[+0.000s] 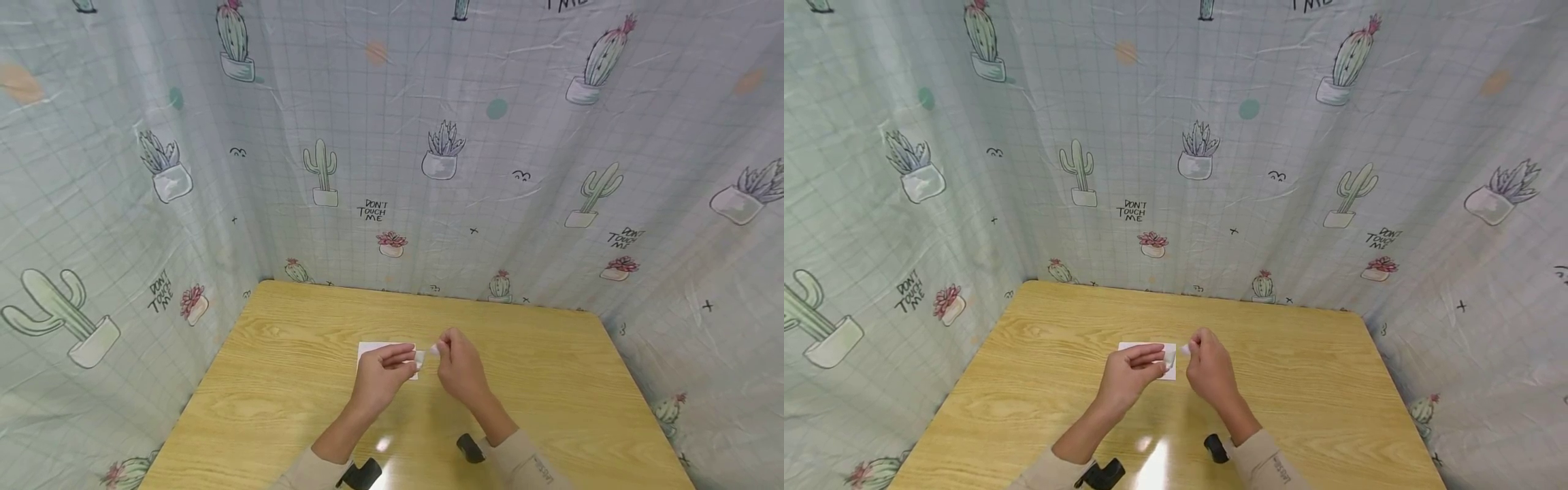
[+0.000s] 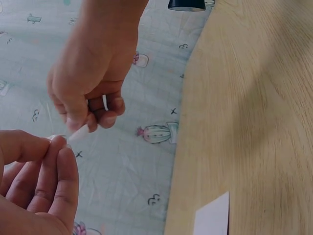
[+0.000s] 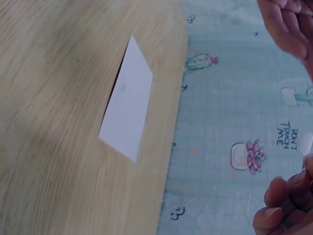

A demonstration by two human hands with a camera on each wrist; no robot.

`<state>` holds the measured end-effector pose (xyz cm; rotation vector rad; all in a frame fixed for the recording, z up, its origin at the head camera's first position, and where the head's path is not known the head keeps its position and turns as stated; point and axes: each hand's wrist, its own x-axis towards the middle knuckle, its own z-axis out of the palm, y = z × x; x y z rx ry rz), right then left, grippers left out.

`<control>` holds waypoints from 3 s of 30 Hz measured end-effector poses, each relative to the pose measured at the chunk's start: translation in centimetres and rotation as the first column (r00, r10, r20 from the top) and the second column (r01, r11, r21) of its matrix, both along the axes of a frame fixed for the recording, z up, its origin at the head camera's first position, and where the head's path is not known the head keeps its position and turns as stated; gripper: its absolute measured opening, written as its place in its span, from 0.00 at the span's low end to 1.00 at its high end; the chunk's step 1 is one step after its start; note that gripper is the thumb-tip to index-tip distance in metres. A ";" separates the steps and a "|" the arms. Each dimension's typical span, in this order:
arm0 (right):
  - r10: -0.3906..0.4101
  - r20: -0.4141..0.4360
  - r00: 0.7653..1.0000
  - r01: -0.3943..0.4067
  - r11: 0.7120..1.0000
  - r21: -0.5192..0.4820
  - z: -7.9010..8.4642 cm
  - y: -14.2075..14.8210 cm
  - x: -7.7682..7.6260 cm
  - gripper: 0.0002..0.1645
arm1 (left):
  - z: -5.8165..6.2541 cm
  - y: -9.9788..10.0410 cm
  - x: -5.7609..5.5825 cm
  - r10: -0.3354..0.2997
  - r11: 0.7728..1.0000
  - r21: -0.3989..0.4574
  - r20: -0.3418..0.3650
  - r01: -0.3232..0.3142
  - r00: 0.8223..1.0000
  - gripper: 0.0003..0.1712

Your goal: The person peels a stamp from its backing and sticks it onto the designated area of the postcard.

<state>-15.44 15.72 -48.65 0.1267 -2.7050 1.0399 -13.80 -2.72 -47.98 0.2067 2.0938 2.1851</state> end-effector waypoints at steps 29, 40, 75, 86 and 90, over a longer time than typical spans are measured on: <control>-0.158 0.169 0.973 0.178 0.977 -0.115 -3.4 6.9 -1.3 0.09 | -0.6 -0.4 0.1 -0.010 1.000 -0.004 -0.017 0.010 1.000 0.19; -0.162 0.174 0.971 0.177 0.981 -0.077 -4.0 8.4 -0.9 0.08 | -0.7 -0.1 -0.2 -0.028 1.000 0.012 0.005 0.028 1.000 0.21; 0.220 -0.619 0.754 -0.316 0.948 -0.047 -3.1 0.8 1.8 0.21 | -0.5 0.4 -0.6 -0.074 0.991 0.121 0.167 0.055 0.983 0.17; 0.262 -0.639 0.724 -0.356 0.934 -0.020 -2.9 0.7 1.6 0.16 | -0.4 0.2 -0.8 -0.103 0.987 0.139 0.176 0.079 0.979 0.17; 0.266 -0.636 0.725 -0.359 0.933 -0.019 -2.9 0.7 1.6 0.15 | -0.4 0.2 -0.7 -0.105 0.987 0.141 0.175 0.080 0.979 0.17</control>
